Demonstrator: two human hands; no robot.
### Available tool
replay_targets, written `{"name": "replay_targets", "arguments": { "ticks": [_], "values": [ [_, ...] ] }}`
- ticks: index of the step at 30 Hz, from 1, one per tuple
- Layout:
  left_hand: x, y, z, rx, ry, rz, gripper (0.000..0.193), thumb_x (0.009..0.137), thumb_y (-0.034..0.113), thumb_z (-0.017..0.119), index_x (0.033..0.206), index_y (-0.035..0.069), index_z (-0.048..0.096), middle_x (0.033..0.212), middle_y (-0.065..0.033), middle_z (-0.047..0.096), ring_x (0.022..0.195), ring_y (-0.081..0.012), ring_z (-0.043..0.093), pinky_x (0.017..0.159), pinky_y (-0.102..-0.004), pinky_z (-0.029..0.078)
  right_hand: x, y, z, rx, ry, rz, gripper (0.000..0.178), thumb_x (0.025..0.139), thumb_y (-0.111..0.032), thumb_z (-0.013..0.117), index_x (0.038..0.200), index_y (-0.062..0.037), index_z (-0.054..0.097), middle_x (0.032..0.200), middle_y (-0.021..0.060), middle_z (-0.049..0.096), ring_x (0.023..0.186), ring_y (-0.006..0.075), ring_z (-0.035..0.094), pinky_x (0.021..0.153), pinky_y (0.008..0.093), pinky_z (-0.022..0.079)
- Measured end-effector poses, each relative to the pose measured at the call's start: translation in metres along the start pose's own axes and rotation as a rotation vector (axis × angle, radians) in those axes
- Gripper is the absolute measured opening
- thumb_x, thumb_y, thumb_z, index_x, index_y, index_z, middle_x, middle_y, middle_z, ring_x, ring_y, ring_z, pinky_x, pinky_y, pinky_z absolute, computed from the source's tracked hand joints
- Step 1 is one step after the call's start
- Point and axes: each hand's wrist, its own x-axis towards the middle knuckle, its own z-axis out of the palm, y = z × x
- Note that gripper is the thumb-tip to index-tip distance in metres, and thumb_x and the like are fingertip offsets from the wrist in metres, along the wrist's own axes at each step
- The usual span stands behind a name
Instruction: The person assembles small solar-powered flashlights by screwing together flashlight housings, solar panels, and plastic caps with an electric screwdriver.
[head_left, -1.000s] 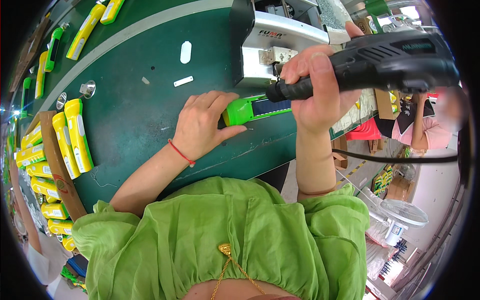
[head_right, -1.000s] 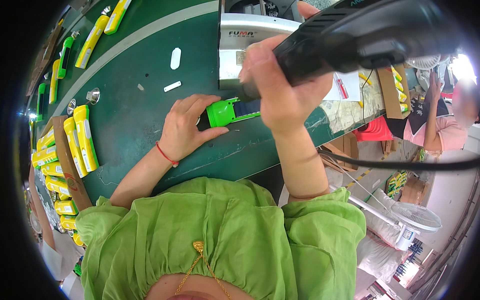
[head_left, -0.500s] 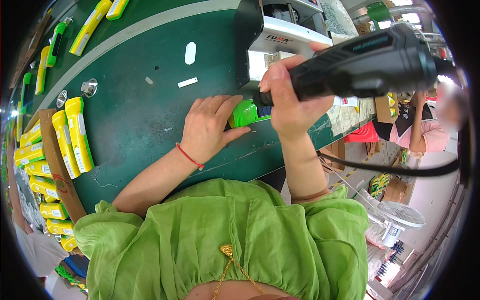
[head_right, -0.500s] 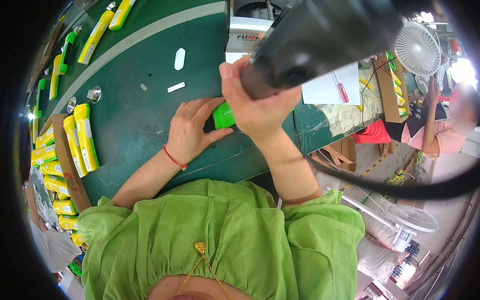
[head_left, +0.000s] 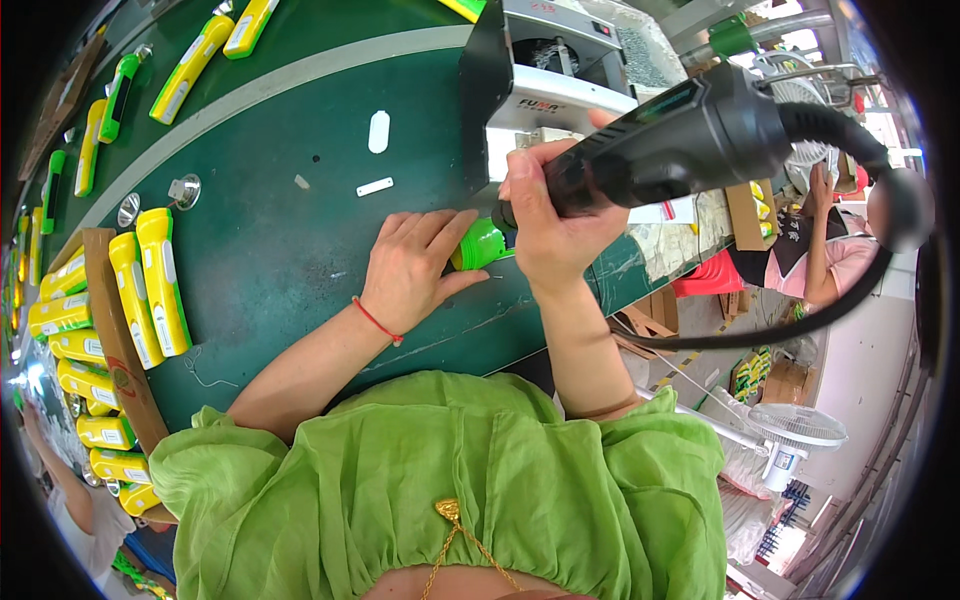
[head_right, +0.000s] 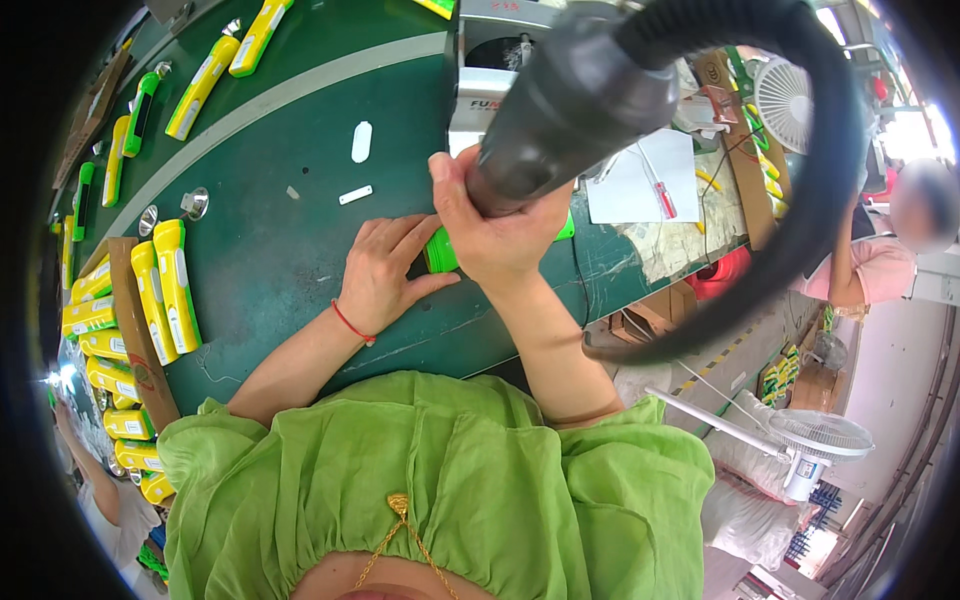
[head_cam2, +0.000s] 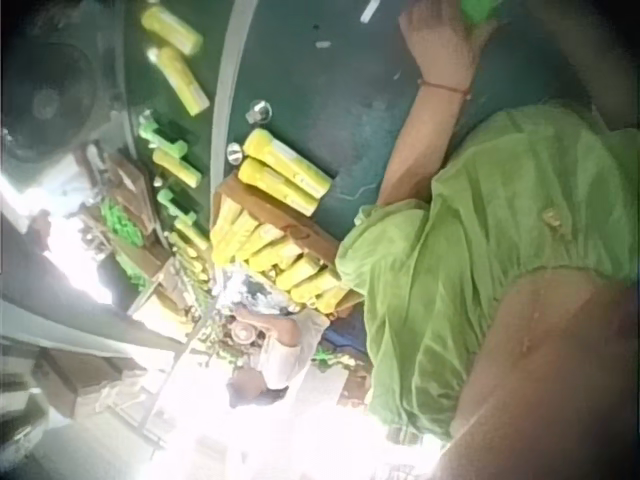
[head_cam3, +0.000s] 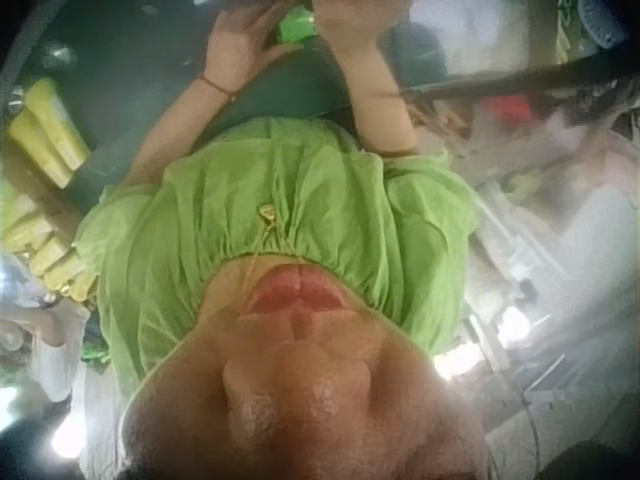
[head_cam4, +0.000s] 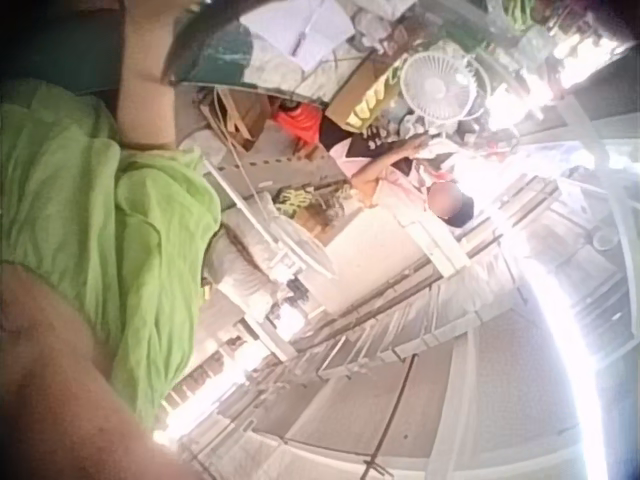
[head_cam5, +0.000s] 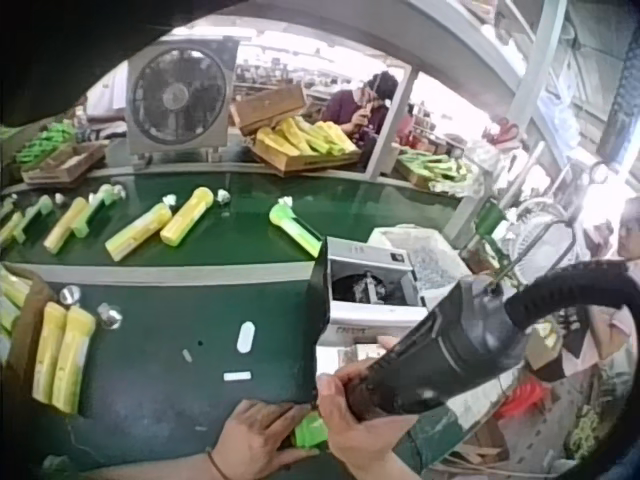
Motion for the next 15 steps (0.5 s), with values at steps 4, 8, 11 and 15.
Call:
{"name": "replay_targets", "arguments": {
  "ticks": [4,8,11,15],
  "values": [
    [-0.001,-0.003,-0.005,-0.034,0.005,0.034,0.060,0.066,0.032,0.081,0.116,0.006,0.062,0.110,-0.0090,0.065,0.093,-0.0257,0.062,0.083,-0.0381,0.046,0.003,-0.007,-0.013,0.233,0.033,0.085,0.066,0.078,0.010,0.067,0.133,0.0030,0.032,0.079,0.0077,0.062,0.063,0.0119,0.059,0.058,0.0255,0.050],
    [0.003,-0.008,-0.014,-0.075,0.031,0.004,0.053,0.066,0.023,0.082,0.114,0.007,0.063,0.112,-0.0080,0.065,0.094,-0.0259,0.062,0.084,-0.0360,0.046,0.039,-0.034,-0.048,0.031,0.171,-0.197,0.063,0.089,-0.009,0.056,0.141,0.0004,0.022,0.069,0.0121,0.057,0.055,0.0184,0.054,0.051,0.0320,0.049],
    [0.008,-0.010,-0.019,-0.091,-0.036,-0.070,0.052,0.067,0.020,0.081,0.114,0.009,0.062,0.112,-0.0068,0.065,0.096,-0.0259,0.061,0.085,-0.0349,0.046,0.059,-0.026,-0.055,0.062,0.094,-0.220,0.061,0.088,-0.006,0.056,0.139,0.0019,0.024,0.070,0.0114,0.057,0.056,0.0187,0.056,0.054,0.0341,0.051],
    [0.009,-0.012,-0.019,-0.089,-0.054,-0.068,0.051,0.068,0.019,0.080,0.114,0.010,0.061,0.110,-0.0060,0.064,0.096,-0.0246,0.061,0.085,-0.0350,0.045,0.061,-0.008,-0.047,0.007,-0.002,-0.288,0.060,0.087,-0.002,0.056,0.137,0.0063,0.025,0.068,0.0120,0.057,0.055,0.0180,0.055,0.055,0.0329,0.050]
  ]
}}
